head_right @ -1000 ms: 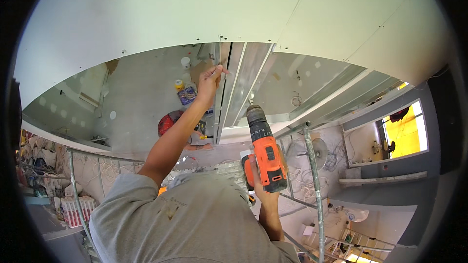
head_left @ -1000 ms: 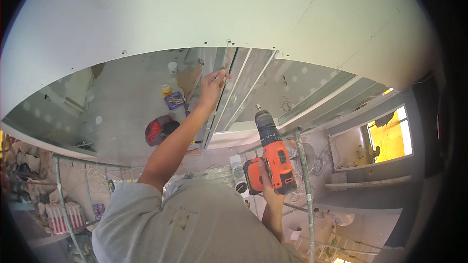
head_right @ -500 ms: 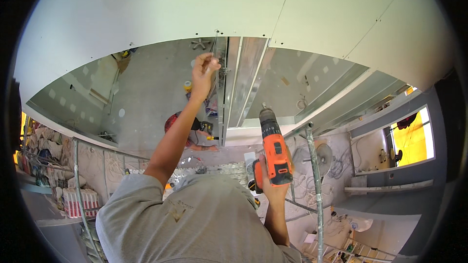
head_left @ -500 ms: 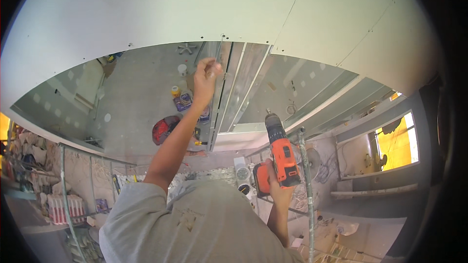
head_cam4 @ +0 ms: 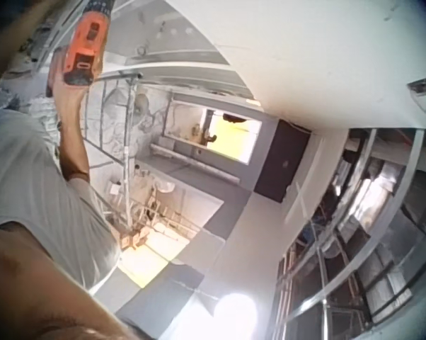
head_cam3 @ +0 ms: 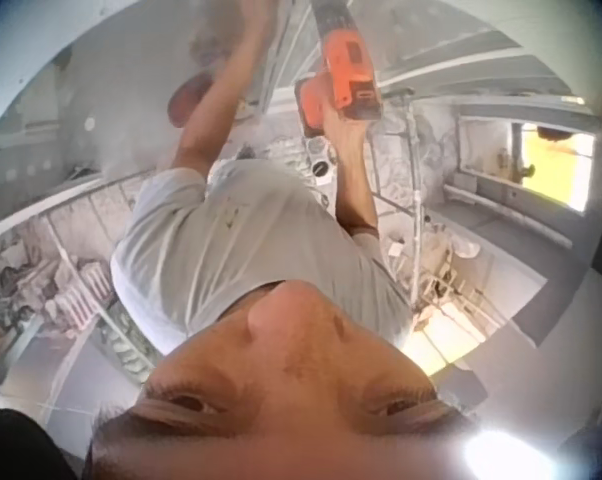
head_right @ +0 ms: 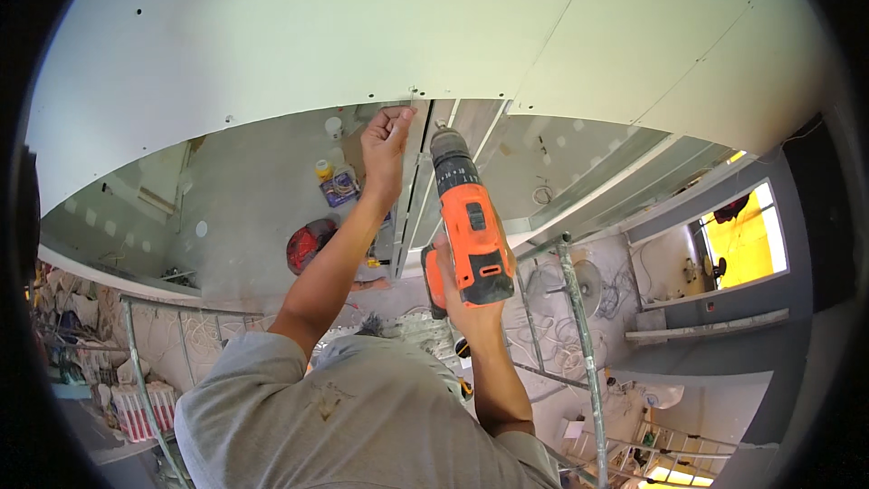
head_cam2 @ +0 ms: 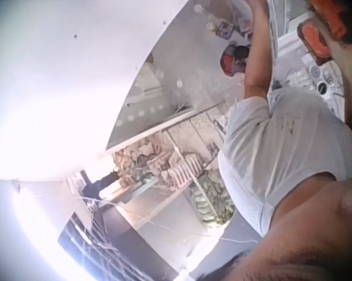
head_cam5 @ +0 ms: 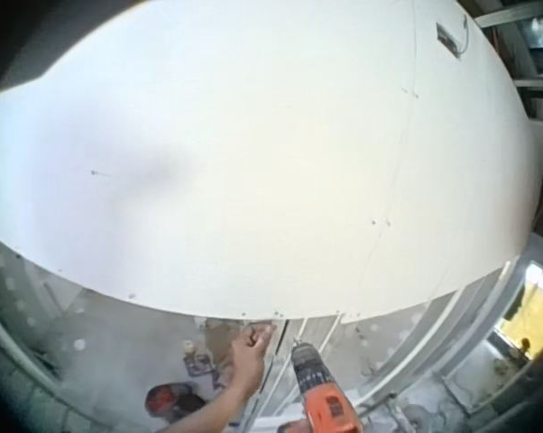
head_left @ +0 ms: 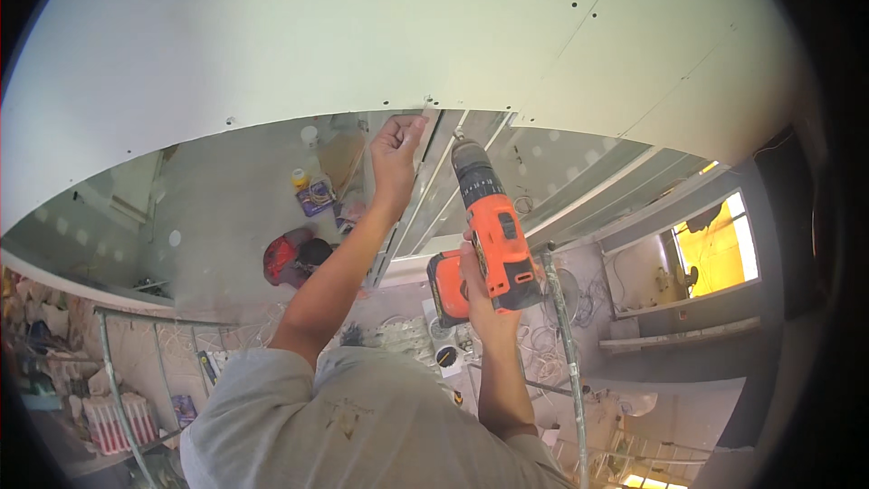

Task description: The person aligns metal framing studs against the ceiling structure, drives screws into the frame using a power drill, and holds and positions the metal studs by hand.

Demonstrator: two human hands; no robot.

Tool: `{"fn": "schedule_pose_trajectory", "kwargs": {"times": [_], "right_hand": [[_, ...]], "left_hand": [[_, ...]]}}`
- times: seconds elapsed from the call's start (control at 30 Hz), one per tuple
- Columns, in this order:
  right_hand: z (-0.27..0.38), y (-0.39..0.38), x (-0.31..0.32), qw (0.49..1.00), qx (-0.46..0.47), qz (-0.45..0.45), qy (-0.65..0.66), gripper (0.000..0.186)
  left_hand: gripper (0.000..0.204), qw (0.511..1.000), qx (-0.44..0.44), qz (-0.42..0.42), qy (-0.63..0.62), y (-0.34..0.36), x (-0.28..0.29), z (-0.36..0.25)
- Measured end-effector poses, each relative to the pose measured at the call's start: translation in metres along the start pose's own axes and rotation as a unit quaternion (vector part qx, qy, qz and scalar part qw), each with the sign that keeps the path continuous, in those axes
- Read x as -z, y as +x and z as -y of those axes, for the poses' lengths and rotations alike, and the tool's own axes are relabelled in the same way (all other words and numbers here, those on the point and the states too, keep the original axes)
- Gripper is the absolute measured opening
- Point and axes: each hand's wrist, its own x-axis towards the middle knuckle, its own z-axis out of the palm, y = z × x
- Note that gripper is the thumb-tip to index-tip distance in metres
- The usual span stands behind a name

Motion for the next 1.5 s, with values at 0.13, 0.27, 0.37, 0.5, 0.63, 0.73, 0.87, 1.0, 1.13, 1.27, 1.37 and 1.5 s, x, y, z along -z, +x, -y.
{"fn": "schedule_pose_trajectory", "kwargs": {"times": [0.13, 0.27, 0.37, 0.5, 0.63, 0.73, 0.87, 1.0, 1.13, 1.27, 1.37, 1.5], "right_hand": [[0.007, 0.015, -0.029, 0.999, 0.006, -0.035, 0.041, 0.016], [0.007, 0.023, -0.034, 0.998, -0.018, -0.056, 0.024, 0.024], [0.009, 0.027, -0.039, 0.998, 0.024, -0.049, 0.019, 0.022], [0.013, 0.031, -0.049, 0.997, 0.006, -0.046, 0.054, 0.019], [0.014, 0.032, -0.054, 0.997, -0.012, -0.046, 0.059, 0.019], [0.022, 0.031, -0.059, 0.997, -0.027, -0.053, 0.052, 0.017], [0.016, 0.034, -0.06, 0.997, -0.023, -0.046, 0.053, 0.015], [0.02, 0.038, -0.062, 0.993, -0.013, -0.031, 0.11, 0.01], [0.027, 0.037, -0.069, 0.985, -0.033, -0.042, 0.161, 0.01], [0.02, 0.037, -0.069, 0.987, -0.016, -0.025, 0.161, 0.011], [0.024, 0.036, -0.07, 0.988, -0.023, -0.037, 0.147, 0.011], [0.023, 0.036, -0.067, 0.993, -0.004, -0.045, 0.106, 0.01]], "left_hand": [[0.017, 1.0, -0.015, 0.016, 0.005, 0.008, 0.0, 0.002], [0.017, 0.999, -0.012, 0.027, -0.025, 0.009, -0.002, -0.001], [0.017, 0.999, -0.004, 0.023, -0.028, 0.007, -0.003, -0.004], [0.021, 1.0, 0.002, 0.023, -0.02, 0.009, 0.003, -0.002], [0.022, 0.998, 0.031, 0.034, -0.039, 0.007, 0.003, 0.001], [0.02, 0.998, 0.028, 0.035, -0.046, 0.007, 0.002, 0.004], [0.017, 0.997, 0.013, 0.025, -0.066, 0.008, 0.0, 0.003], [0.018, 0.998, 0.027, 0.032, -0.051, 0.009, 0.004, 0.009], [0.018, 0.998, 0.013, 0.025, -0.051, 0.008, 0.0, 0.013], [0.018, 0.994, 0.026, 0.028, -0.099, 0.007, -0.001, 0.008], [0.018, 0.995, 0.033, 0.035, -0.086, 0.009, 0.001, 0.012], [0.017, 0.996, 0.034, 0.028, -0.077, 0.006, 0.0, 0.007]]}}
